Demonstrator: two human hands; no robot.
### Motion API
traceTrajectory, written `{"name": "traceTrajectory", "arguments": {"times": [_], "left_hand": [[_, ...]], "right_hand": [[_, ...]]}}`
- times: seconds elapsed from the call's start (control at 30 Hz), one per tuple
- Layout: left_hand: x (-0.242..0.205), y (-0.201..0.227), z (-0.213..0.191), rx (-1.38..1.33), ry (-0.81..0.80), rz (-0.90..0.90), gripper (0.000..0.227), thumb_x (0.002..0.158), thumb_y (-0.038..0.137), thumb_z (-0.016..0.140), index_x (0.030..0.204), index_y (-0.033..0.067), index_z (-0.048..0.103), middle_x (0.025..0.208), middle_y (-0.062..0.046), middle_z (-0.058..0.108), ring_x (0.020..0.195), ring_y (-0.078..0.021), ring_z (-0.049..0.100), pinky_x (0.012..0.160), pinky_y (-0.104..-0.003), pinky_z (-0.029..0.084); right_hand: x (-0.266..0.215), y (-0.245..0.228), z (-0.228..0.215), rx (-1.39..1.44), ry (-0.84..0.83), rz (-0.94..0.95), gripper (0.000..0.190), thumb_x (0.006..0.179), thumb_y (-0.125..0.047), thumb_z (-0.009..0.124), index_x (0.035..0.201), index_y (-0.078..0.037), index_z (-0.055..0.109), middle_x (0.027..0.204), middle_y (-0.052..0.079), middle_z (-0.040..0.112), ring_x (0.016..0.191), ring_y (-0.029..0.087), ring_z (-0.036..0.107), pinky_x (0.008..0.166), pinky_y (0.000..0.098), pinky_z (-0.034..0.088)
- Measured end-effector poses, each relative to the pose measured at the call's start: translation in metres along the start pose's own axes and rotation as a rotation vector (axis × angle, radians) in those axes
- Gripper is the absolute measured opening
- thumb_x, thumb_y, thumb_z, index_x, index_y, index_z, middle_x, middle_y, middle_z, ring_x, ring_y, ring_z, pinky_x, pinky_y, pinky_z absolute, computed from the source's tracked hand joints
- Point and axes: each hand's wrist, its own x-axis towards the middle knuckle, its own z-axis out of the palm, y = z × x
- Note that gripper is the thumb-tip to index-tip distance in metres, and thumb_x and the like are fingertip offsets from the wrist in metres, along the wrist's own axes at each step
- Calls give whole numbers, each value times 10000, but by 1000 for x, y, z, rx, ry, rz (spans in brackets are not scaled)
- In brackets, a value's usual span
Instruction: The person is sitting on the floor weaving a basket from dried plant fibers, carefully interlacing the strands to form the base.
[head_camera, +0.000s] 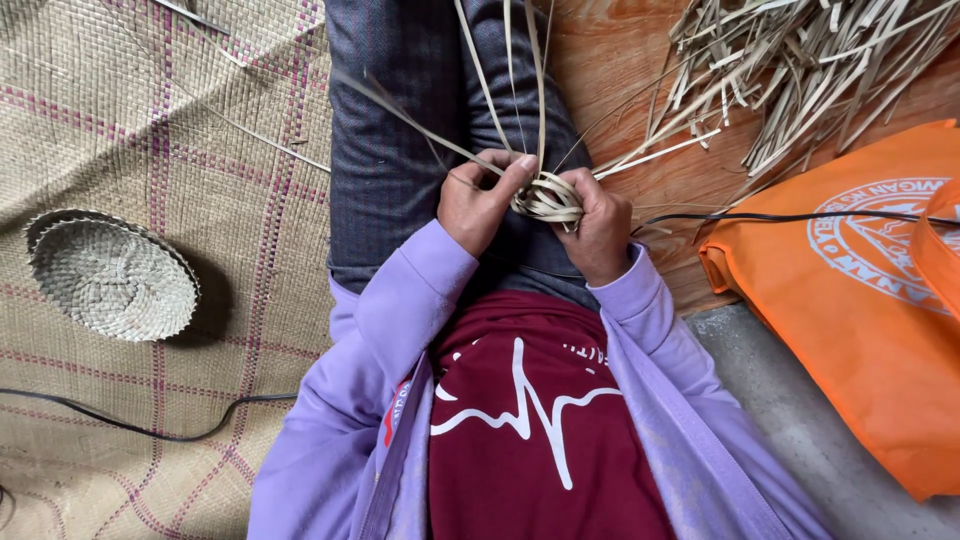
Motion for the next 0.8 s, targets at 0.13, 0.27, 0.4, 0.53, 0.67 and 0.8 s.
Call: {"name": "traceTrajectory", "arguments": {"times": [0.13, 0.27, 0.4, 0.53, 0.67, 0.8], "left_hand": [[5, -1, -1, 80, 6, 37, 190, 929, 346, 810, 914, 156, 808, 760, -77, 762, 769, -179, 738, 749, -349, 583], [6, 4, -3, 96, 0, 31, 215, 946, 346, 767, 932, 131, 762, 757, -90, 732, 773, -210, 709, 746, -375, 577], [6, 11, -8, 170, -31, -10, 266, 866, 333, 859, 915, 92, 757, 717, -93, 733, 711, -255, 742, 703, -366, 600], [9, -2, -9, 165, -21, -27, 190, 897, 303, 812, 870, 118, 779, 655, -58, 734, 663, -164, 723, 649, -296, 591], [13, -11, -7, 50, -25, -14, 195, 930, 325, 800, 899, 133, 787, 700, -53, 745, 710, -130, 700, 686, -308, 587], [14, -22, -6, 19, -40, 6, 209, 931, 327, 805, 894, 123, 778, 690, -64, 718, 707, -156, 683, 705, -333, 576]], "right_hand": [[2, -3, 0, 4, 18, -37, 227, 849, -195, 891, 932, -198, 680, 762, 62, 758, 808, 329, 762, 736, 405, 592], [2, -1, 3, -89, 51, -96, 196, 887, -284, 866, 913, -231, 679, 697, 19, 737, 738, 296, 755, 708, 378, 593], [-2, 12, 12, -263, 111, -206, 197, 922, -410, 831, 908, -285, 679, 615, -1, 684, 632, 266, 734, 652, 359, 585], [-2, 21, 13, -222, 175, -349, 179, 969, -419, 777, 970, -252, 710, 583, 21, 616, 570, 265, 691, 600, 357, 566], [-14, 27, 14, -251, 163, -505, 205, 977, -440, 698, 936, -244, 742, 568, -45, 560, 498, 186, 617, 573, 301, 541], [-18, -2, -4, -244, 64, -679, 285, 941, -367, 749, 952, -94, 666, 613, 53, 523, 533, 217, 596, 571, 319, 522]]}}
